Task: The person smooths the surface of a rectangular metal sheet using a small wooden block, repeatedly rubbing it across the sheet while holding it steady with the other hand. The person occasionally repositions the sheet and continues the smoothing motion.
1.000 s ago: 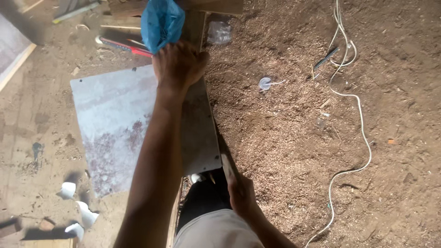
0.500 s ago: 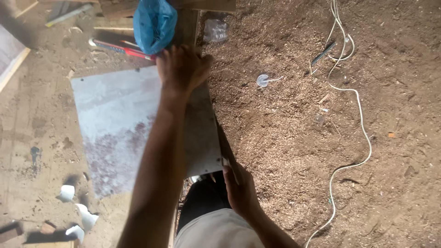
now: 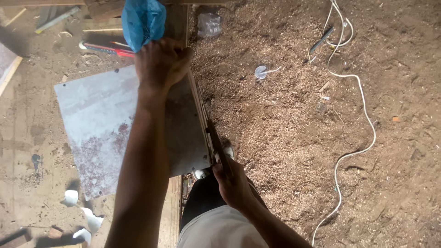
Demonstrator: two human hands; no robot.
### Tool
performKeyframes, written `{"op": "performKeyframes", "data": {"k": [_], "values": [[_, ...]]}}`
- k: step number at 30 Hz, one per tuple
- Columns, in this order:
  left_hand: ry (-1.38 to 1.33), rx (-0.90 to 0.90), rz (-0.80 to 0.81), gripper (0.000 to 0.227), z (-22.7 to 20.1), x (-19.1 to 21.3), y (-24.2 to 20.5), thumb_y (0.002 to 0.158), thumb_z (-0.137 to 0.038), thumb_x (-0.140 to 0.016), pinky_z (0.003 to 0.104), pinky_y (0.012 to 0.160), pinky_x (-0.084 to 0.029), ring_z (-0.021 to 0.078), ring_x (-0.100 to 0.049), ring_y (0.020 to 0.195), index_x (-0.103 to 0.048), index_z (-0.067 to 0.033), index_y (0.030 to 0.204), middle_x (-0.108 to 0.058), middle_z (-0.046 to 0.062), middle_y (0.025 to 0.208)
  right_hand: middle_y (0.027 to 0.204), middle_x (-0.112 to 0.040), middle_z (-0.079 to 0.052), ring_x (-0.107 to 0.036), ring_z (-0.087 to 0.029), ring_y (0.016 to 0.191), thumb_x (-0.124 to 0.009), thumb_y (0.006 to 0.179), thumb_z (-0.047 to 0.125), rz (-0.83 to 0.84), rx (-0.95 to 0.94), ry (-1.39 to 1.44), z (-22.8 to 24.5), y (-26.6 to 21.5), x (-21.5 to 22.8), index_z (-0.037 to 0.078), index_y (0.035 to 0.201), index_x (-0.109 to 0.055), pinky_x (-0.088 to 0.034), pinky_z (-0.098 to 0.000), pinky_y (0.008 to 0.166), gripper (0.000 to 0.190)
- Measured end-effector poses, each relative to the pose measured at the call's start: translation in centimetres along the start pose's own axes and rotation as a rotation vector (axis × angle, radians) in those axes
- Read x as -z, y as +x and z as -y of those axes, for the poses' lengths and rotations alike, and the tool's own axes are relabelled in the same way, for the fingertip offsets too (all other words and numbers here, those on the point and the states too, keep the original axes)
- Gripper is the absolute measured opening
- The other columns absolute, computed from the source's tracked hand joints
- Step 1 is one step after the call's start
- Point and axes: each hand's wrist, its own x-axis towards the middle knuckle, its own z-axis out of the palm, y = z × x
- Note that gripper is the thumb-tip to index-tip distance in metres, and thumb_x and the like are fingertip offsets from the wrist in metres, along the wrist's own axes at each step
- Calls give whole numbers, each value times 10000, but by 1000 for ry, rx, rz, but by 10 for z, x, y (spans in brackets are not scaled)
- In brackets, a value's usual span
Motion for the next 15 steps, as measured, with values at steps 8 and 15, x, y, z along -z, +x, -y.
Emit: {"op": "performKeyframes", "data": {"k": [8, 15], "values": [[-21, 21, 21, 336, 0, 2, -4, 867, -505, -695, 472, 712, -575, 338, -724, 762, -831, -206, 935, -765, 150, 855, 611, -469, 29, -416, -82, 521, -415, 1074, 417, 62, -29, 68, 6, 1, 9, 46, 891, -556, -346, -309, 457, 437], [-28, 32, 41, 331, -2, 2, -4, 867, -502, -695, 475, 741, -573, 346, -724, 795, -831, -208, 936, -765, 154, 875, 550, -470, 11, -441, -94, 474, -499, 1036, 380, -43, -154, -91, 0, 0, 2, 34, 817, -570, -350, -319, 435, 415]]}}
